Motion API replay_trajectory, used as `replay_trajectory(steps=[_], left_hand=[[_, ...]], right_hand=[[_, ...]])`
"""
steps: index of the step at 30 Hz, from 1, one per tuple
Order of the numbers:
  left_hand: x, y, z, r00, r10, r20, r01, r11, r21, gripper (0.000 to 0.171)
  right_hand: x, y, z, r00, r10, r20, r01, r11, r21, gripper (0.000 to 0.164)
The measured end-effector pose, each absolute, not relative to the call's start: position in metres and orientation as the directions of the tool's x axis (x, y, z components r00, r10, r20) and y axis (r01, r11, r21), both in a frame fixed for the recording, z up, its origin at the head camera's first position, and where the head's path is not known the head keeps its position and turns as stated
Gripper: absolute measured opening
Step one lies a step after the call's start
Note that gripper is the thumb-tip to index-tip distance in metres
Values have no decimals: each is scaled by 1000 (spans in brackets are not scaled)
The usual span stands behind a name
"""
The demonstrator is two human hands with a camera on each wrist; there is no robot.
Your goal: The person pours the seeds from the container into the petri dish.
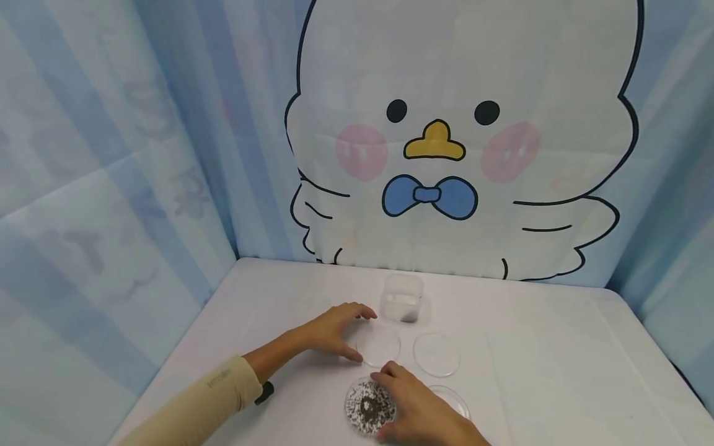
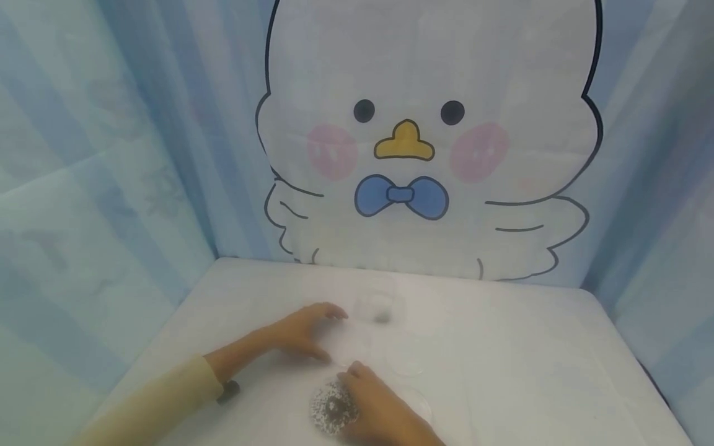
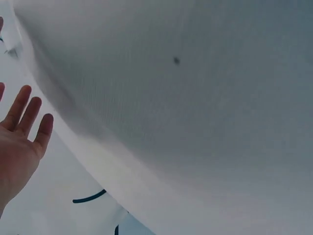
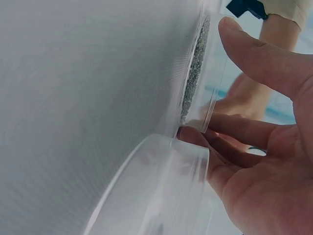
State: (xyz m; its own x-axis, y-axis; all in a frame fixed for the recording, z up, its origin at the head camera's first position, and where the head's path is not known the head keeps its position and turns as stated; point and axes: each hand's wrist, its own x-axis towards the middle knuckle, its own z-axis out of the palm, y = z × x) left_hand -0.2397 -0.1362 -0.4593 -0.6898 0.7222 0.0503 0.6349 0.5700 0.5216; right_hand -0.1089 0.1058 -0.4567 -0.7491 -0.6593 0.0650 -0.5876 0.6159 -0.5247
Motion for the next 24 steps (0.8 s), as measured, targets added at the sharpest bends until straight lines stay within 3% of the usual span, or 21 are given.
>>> replay_trajectory(steps=[5, 10, 24], left_hand=[[-230, -123, -468, -703, 710, 46, 666, 635, 392, 90], [-228, -117, -473, -719, 691, 75, 671, 661, 335, 87], [-207, -162, -465, -797, 590, 128, 593, 727, 346, 84]], right_hand=[[-109, 107, -458, -757, -652, 45, -568, 622, -539, 81], [-108, 107, -458, -758, -650, 48, -572, 628, -528, 81], [-110, 104, -452, -753, -658, 11, -555, 627, -547, 80]])
